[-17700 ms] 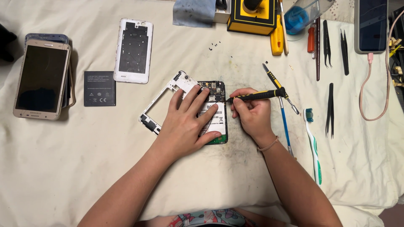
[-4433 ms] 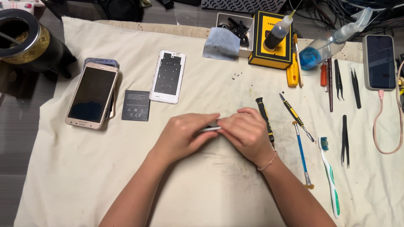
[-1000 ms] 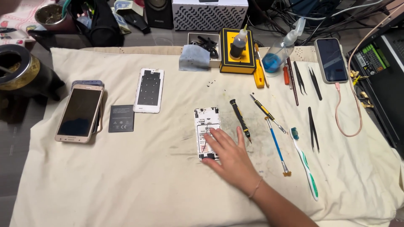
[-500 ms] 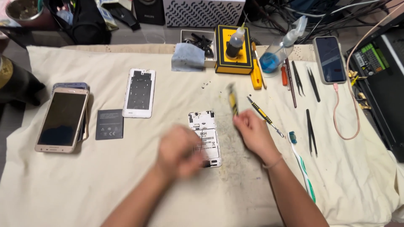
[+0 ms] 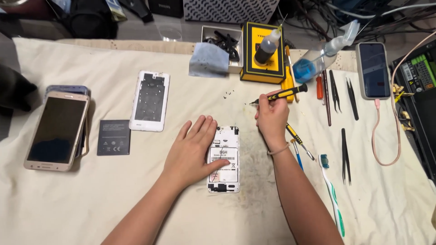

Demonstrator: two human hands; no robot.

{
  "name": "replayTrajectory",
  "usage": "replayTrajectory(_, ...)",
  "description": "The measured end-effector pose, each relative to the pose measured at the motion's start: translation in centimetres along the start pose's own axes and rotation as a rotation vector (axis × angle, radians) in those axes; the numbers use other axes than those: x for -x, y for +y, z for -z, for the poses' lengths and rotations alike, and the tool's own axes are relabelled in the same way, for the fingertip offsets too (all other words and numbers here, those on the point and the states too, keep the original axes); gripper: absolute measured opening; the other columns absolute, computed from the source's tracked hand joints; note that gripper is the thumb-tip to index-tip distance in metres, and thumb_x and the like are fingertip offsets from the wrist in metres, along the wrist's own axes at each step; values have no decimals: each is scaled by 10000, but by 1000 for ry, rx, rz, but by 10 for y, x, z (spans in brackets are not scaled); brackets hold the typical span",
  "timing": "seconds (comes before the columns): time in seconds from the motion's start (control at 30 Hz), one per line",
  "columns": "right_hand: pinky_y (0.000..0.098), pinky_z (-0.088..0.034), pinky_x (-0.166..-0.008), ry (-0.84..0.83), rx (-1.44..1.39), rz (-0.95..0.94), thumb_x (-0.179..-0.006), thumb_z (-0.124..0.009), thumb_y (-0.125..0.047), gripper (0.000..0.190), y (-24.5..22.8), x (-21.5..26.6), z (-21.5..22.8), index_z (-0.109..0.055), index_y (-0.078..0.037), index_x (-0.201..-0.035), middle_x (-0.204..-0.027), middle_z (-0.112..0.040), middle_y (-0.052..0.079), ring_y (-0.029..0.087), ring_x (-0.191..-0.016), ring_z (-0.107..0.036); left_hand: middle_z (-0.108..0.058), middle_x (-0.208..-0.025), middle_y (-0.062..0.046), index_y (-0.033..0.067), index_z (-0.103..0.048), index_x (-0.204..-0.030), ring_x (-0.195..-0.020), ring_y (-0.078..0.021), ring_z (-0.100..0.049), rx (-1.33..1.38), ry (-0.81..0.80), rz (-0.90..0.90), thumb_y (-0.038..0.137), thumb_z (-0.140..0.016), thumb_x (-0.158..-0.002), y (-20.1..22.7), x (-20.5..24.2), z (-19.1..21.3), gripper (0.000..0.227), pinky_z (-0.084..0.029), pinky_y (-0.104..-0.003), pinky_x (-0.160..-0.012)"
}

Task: The person cleans the inside of a white smartphone casing with a brush and liquid, then places the motherboard and battery into the casing. They use a screwdriver to secure components and align the casing parts before closing the device.

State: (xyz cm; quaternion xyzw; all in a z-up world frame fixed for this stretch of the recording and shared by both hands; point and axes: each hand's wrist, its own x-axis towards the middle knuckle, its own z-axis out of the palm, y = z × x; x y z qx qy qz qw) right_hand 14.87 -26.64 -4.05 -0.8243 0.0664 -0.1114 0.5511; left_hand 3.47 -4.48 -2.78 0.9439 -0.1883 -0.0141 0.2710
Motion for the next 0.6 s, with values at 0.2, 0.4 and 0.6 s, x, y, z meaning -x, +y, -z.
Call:
replayTrajectory(0.2, 271, -422, -402, -46, -20, 45, -999, -574, -97, 159, -3, 2, -1, -628, -6, -881, -448, -548, 72, 152, -328, -503, -435, -1583, -215, -5, -395, -1547, -1520, -330, -327, -25, 13, -6, 721, -657, -843, 1, 0, 0, 1045, -131, -517, -1250)
replayTrajectory(0.4, 266, -469, -503, -64, -5, 102, -1009, -577, -68, 86, 0, 3, -2, -610, 1, -969, -504, -577, 61, 140, -423, -551, -440, -1585, -206, -3, -401, -1548, -1521, -326, -332, -6, 44, -19, 719, -657, -840, -1, 1, -2, 1042, -129, -520, -1250)
replayTrajectory(0.6, 225, -413, -384, -65, -113, 71, -1018, -555, -42, 47, -4, 7, -2, -570, -7, -992, -526, -568, 77, 124, -344, -492, -482, -1557, -199, 0, -446, -1522, -1502, -320, -371, 56, 83, -10, 707, -580, -910, -2, 1, -1, 945, -146, -516, -1247)
